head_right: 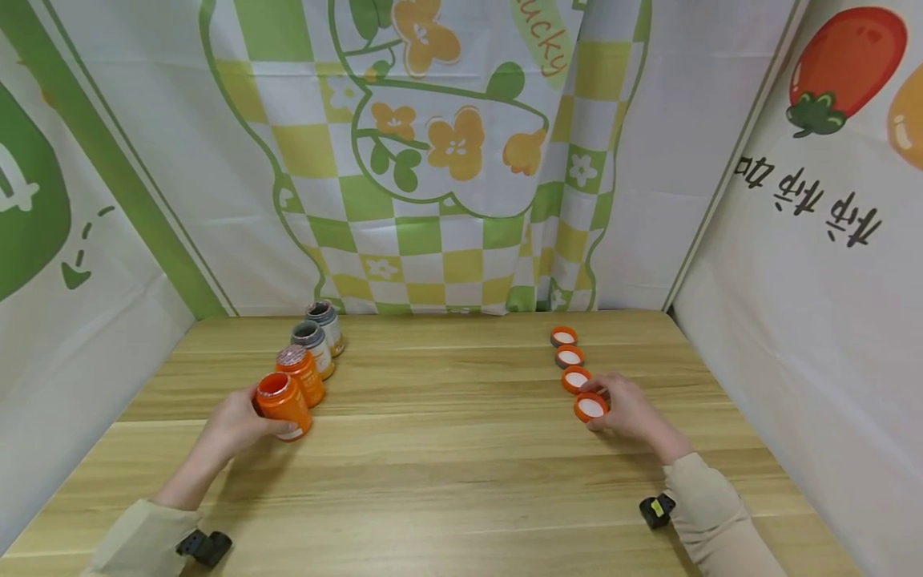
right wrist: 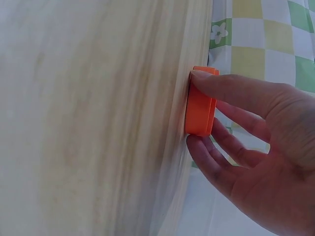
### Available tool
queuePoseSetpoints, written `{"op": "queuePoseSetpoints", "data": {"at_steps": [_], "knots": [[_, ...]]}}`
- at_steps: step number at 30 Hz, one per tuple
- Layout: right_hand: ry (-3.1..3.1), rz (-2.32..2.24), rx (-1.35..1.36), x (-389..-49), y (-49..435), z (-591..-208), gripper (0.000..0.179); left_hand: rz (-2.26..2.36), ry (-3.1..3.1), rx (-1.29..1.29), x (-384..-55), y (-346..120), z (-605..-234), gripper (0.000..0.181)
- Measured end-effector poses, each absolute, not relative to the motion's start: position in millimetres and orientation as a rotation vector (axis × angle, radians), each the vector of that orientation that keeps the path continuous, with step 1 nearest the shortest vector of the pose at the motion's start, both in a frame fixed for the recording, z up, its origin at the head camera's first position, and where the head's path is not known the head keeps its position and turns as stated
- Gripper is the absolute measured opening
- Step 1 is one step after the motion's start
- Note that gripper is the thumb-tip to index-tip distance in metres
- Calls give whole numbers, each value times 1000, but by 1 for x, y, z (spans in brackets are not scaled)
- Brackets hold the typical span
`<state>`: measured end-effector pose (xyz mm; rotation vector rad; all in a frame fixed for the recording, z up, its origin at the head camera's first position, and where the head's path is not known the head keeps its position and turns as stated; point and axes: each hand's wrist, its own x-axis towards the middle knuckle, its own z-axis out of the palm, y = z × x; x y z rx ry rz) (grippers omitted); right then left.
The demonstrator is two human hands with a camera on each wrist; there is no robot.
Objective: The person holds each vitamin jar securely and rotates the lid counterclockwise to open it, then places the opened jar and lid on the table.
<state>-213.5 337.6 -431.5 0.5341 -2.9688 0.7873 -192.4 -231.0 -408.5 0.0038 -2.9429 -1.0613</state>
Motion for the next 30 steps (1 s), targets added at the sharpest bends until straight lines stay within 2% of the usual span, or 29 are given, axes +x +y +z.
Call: {"op": "queuePoseSetpoints", "data": {"at_steps": [22, 30], "knots": [[-2932, 910, 533, -212, 339, -428, 53, -1034, -2966, -42, -195, -235, -408, 65], [-2937, 948, 496, -211, 340, -428, 57, -965, -2969, -83, -192, -237, -409, 69]]}}
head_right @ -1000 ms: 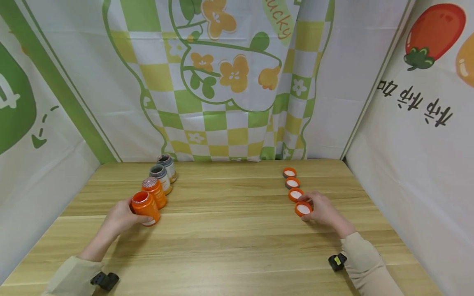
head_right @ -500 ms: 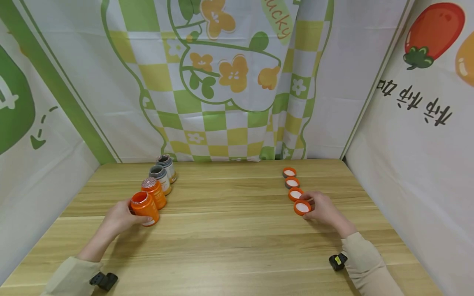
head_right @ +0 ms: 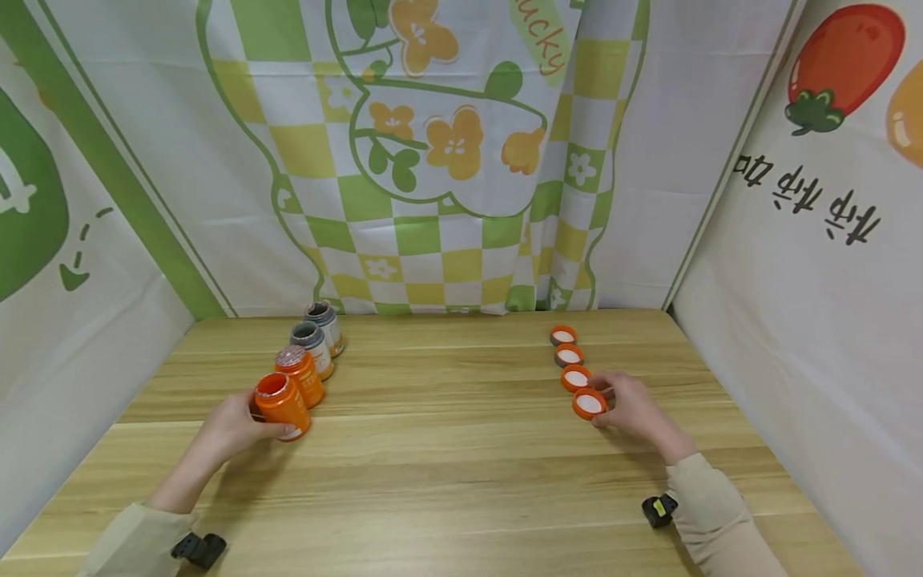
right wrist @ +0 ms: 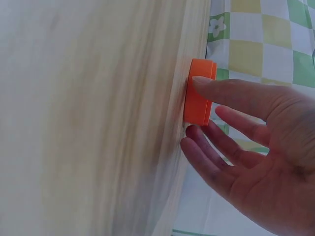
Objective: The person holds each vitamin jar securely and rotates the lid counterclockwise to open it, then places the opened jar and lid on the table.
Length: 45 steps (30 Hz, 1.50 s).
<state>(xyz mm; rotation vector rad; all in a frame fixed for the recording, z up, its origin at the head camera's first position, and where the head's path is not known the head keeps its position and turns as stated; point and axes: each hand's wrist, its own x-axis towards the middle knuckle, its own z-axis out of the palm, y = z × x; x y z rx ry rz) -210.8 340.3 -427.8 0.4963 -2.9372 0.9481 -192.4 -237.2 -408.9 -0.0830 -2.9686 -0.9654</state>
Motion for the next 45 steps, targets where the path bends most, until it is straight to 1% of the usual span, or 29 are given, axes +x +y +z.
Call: {"op": "queuePoseSetpoints", "data": {"at_steps": [4, 7, 10, 13, 20, 24, 32, 40, 45], "knots": [[-2951, 925, 444, -207, 343, -428, 62, -941, -2973, -96, -190, -239, -409, 72], [-2969, 884, 391, -203, 345, -427, 64, -953, -2989, -77, -188, -240, -408, 66], [-3007, 853, 338, -199, 347, -426, 61, -957, -3002, -72, -186, -241, -406, 56], [-3049, 841, 288, -194, 349, -423, 55, -953, -3010, -78, -184, -242, -406, 50], [-3142, 788, 264, -184, 350, -415, 32, -932, -3037, -46, -176, -245, -406, 48], [-3216, 762, 261, -178, 347, -410, 23, -897, -3065, -41, -173, -246, -405, 42], [-3247, 781, 256, -173, 337, -406, 23, -898, -3077, -121, -170, -243, -406, 22], [-3221, 735, 348, -174, 330, -408, 20, -821, -3063, -232, -167, -234, -408, 13], [-3197, 707, 425, -175, 324, -408, 19, -815, -3053, -289, -167, -224, -409, 12]]}}
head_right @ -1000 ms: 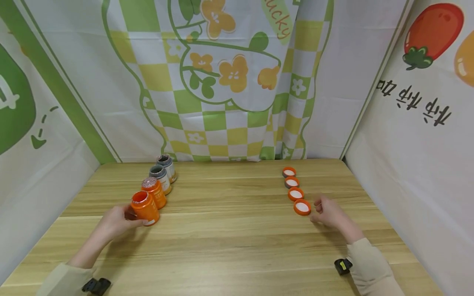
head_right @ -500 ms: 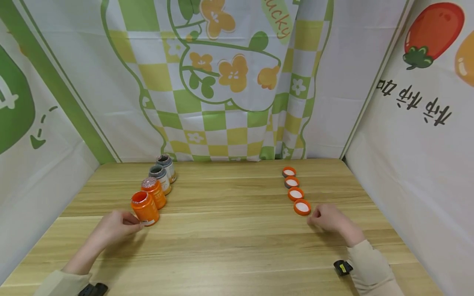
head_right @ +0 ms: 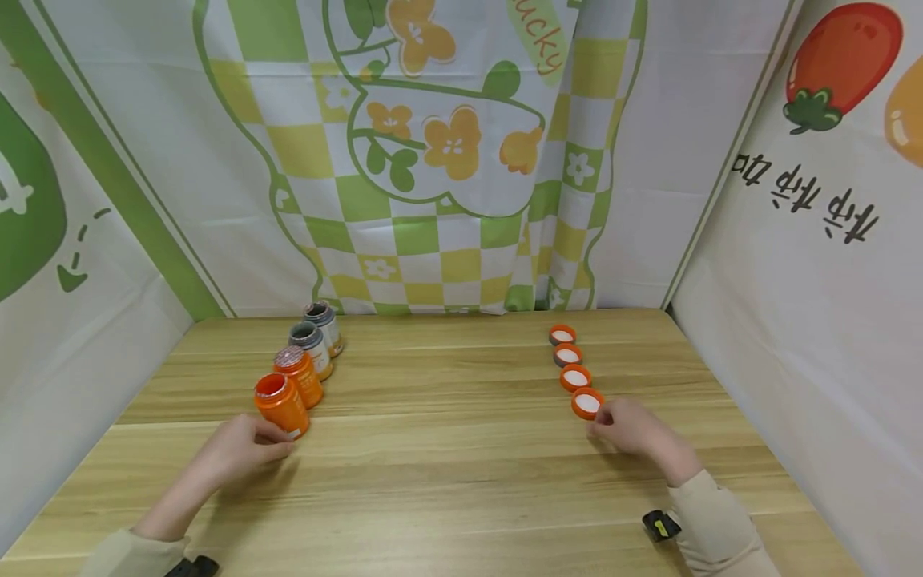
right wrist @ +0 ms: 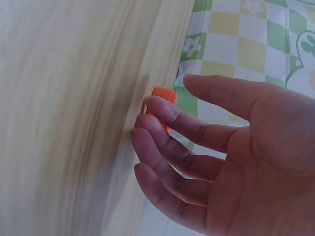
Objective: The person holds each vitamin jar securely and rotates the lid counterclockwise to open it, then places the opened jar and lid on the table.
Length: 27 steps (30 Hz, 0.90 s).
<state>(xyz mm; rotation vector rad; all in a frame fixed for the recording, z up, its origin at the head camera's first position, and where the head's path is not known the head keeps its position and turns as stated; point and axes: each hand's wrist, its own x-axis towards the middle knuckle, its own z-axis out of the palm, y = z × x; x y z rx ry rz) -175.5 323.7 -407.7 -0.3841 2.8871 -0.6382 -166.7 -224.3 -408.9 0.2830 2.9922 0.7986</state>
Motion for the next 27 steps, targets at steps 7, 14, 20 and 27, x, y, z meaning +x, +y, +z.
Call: {"op": "queuePoseSetpoints", "data": {"at_steps": [7, 14, 20, 27], "knots": [[2910, -626, -454, -178, 314, -409, 16, 851, 2985, 328, -165, -208, -408, 13], [2962, -598, -490, -181, 301, -410, 13, 928, 2955, 325, -169, -191, -408, 8], [2989, -608, -484, -186, 286, -410, 15, 1004, 2977, 347, -176, -175, -408, 10], [2998, -656, -497, -197, 272, -411, 18, 1109, 2980, 334, -185, -158, -406, 12]]}}
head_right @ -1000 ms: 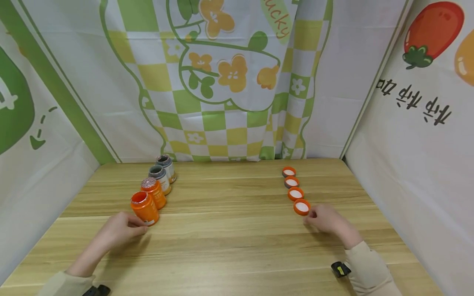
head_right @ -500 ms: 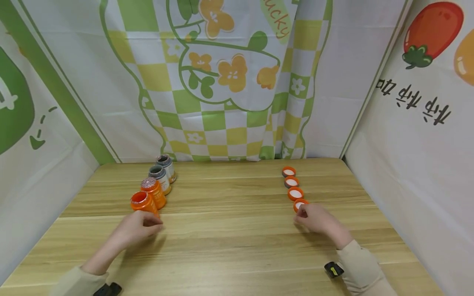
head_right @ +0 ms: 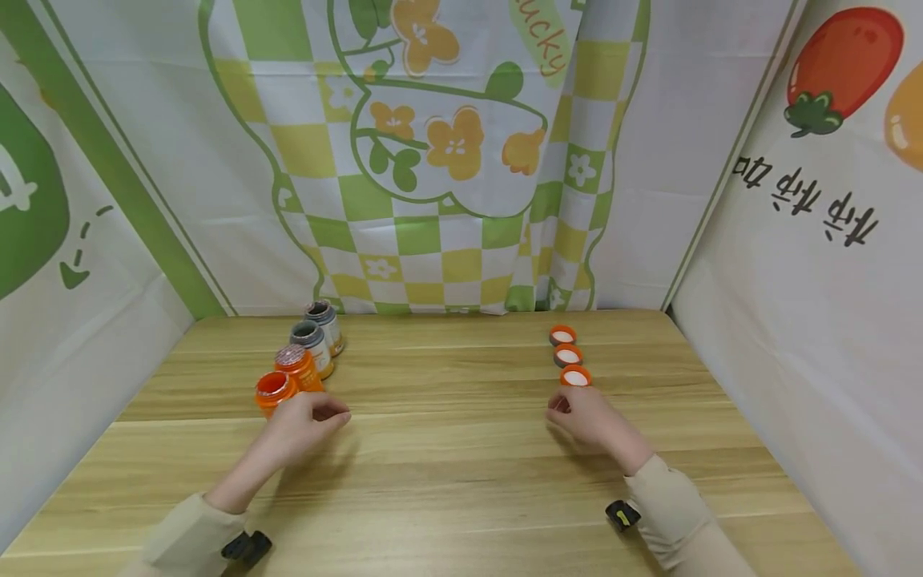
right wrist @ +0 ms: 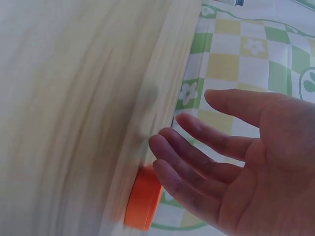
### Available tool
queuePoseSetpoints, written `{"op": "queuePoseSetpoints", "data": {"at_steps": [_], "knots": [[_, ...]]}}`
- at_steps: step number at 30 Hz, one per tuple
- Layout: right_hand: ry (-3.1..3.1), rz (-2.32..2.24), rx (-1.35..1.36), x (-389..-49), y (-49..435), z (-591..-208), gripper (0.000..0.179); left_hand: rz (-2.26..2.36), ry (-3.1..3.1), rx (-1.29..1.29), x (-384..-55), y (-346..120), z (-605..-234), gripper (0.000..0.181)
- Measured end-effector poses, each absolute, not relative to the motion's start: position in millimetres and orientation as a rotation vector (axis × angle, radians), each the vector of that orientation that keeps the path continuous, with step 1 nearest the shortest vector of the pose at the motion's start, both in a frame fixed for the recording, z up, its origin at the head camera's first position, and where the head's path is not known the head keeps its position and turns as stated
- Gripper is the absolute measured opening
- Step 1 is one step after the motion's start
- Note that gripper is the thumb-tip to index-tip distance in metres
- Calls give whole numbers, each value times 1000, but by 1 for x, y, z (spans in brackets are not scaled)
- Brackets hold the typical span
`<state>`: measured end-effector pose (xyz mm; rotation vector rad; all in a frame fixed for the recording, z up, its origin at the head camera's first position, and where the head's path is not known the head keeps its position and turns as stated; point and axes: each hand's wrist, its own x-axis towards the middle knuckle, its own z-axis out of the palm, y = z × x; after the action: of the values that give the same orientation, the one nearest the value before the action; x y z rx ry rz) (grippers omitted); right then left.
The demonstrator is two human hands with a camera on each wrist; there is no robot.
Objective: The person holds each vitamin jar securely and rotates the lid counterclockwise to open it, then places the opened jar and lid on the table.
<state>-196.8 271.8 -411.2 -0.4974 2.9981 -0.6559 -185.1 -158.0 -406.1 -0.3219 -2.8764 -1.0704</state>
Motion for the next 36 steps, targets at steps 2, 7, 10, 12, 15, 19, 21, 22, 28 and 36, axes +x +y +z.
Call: {"op": "queuePoseSetpoints", "data": {"at_steps": [2, 7, 10, 12, 15, 19, 21, 22, 28, 36], "knots": [[2998, -694, -499, -201, 267, -412, 20, -1084, -2857, -322, -188, -154, -406, 13], [3005, -811, -493, -210, 256, -414, 32, -1119, -2799, -354, -196, -143, -407, 21], [3016, -858, -466, -216, 251, -414, 39, -1136, -2768, -373, -201, -135, -407, 26], [3025, -872, -459, -220, 247, -414, 42, -1134, -2749, -375, -205, -130, -407, 27], [3039, -890, -473, -226, 241, -414, 46, -1082, -2723, -372, -211, -122, -406, 29], [3055, -898, -550, -233, 235, -415, 52, -972, -2699, -377, -220, -111, -406, 34], [3062, -883, -582, -236, 233, -417, 53, -924, -2688, -373, -224, -107, -405, 35], [3065, -878, -594, -238, 231, -418, 53, -907, -2685, -369, -225, -105, -405, 36], [3087, -814, -615, -247, 223, -419, 53, -784, -2626, -428, -234, -97, -402, 40], [3091, -716, -651, -247, 213, -414, 61, -442, -2639, -588, -247, -93, -404, 55]]}}
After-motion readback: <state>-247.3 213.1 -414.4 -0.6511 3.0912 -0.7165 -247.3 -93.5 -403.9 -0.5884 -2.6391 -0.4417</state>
